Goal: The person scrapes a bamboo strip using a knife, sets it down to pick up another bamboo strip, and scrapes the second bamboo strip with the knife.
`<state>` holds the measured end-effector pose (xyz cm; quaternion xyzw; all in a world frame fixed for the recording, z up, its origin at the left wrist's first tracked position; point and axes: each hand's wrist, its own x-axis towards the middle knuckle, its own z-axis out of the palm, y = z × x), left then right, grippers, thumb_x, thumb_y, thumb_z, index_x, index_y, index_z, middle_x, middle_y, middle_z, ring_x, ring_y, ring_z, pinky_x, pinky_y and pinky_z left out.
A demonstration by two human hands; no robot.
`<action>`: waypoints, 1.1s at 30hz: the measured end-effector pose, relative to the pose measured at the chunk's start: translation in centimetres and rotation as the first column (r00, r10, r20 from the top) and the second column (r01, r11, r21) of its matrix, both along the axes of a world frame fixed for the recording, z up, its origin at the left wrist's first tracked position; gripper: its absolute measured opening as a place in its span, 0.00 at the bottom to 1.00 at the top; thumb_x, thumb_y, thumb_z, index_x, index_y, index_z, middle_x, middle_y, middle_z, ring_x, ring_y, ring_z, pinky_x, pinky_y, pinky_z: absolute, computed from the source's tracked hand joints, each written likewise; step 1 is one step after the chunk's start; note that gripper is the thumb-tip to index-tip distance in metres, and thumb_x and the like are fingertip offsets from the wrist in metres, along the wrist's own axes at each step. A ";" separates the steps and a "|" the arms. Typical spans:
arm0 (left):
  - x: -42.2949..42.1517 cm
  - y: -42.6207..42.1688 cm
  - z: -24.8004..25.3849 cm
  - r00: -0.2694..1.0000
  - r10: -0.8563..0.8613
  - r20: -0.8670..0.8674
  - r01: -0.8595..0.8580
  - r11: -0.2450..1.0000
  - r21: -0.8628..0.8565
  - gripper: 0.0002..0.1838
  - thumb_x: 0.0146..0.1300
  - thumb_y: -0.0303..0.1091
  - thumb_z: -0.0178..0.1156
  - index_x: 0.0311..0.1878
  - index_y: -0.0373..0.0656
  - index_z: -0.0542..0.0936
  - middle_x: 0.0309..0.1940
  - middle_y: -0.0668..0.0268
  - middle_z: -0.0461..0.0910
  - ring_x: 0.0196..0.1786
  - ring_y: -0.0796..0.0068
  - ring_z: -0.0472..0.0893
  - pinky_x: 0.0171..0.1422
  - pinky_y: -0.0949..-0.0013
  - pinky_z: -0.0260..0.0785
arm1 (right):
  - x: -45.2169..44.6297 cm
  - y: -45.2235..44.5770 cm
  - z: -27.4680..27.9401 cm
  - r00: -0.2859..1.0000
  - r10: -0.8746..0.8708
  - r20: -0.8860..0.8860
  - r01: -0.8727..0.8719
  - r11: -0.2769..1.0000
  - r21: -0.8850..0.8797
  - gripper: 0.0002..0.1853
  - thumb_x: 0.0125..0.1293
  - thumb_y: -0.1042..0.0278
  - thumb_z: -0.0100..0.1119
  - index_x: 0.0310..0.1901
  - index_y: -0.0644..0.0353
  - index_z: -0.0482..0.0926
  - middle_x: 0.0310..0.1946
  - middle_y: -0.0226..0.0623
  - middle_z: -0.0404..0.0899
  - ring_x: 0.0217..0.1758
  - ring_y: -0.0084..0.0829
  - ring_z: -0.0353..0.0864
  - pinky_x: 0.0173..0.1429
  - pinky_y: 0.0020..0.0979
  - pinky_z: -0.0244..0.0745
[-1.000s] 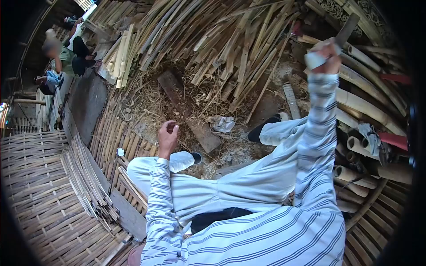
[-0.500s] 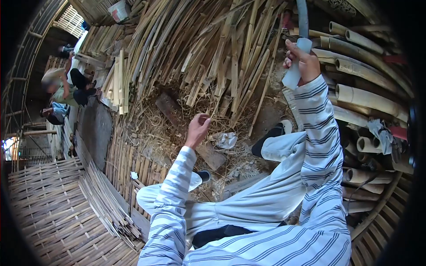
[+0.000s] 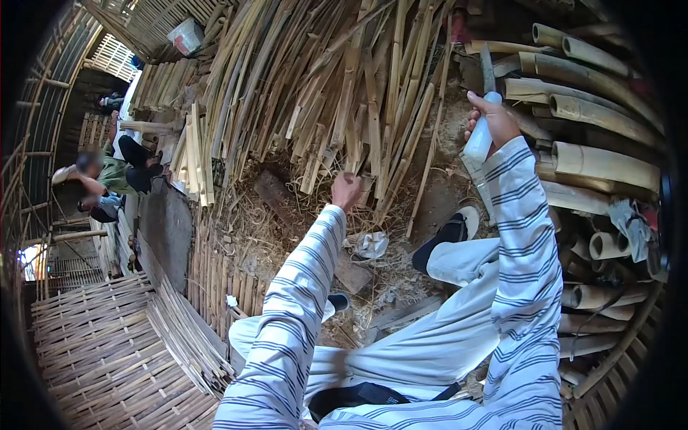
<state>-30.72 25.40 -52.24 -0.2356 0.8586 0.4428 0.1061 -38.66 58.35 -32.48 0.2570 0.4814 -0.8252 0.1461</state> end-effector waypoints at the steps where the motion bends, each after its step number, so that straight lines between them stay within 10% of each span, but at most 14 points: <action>1: -1.1 -0.5 0.1 0.992 -0.054 -0.116 0.036 0.987 -0.160 0.21 0.56 0.37 0.60 0.48 0.32 0.74 0.41 0.52 0.78 0.44 0.56 0.79 0.51 0.58 0.71 | 0.0 -0.1 0.2 1.000 0.005 -0.012 -0.005 1.000 -0.011 0.13 0.57 0.62 0.66 0.30 0.57 0.70 0.17 0.27 0.68 0.17 0.25 0.71 0.21 0.32 0.72; 7: -6.8 -2.3 1.3 0.930 -0.239 -0.280 0.099 0.895 -0.435 0.23 0.56 0.35 0.59 0.52 0.33 0.70 0.51 0.48 0.72 0.54 0.53 0.72 0.62 0.60 0.63 | 0.6 -0.2 1.7 0.998 0.045 -0.048 -0.048 0.998 -0.048 0.14 0.57 0.61 0.66 0.29 0.55 0.70 0.17 0.26 0.68 0.16 0.24 0.71 0.21 0.30 0.71; 15: -8.8 -1.9 -1.2 0.991 -0.084 -0.103 0.040 0.928 -0.372 0.33 0.54 0.32 0.61 0.62 0.33 0.61 0.60 0.45 0.60 0.62 0.47 0.64 0.67 0.56 0.57 | -0.6 -1.4 2.1 0.999 -0.007 -0.042 0.005 0.999 -0.036 0.14 0.56 0.59 0.67 0.29 0.57 0.73 0.18 0.27 0.70 0.17 0.23 0.72 0.22 0.30 0.71; 33: -10.0 -3.7 -2.6 0.978 -0.110 -0.179 0.016 0.888 -0.459 0.16 0.57 0.29 0.58 0.47 0.32 0.73 0.43 0.46 0.72 0.48 0.48 0.74 0.55 0.56 0.66 | -0.7 -1.5 2.2 0.999 0.044 -0.008 -0.044 0.999 -0.028 0.15 0.59 0.56 0.64 0.27 0.53 0.69 0.17 0.23 0.69 0.17 0.21 0.71 0.23 0.28 0.72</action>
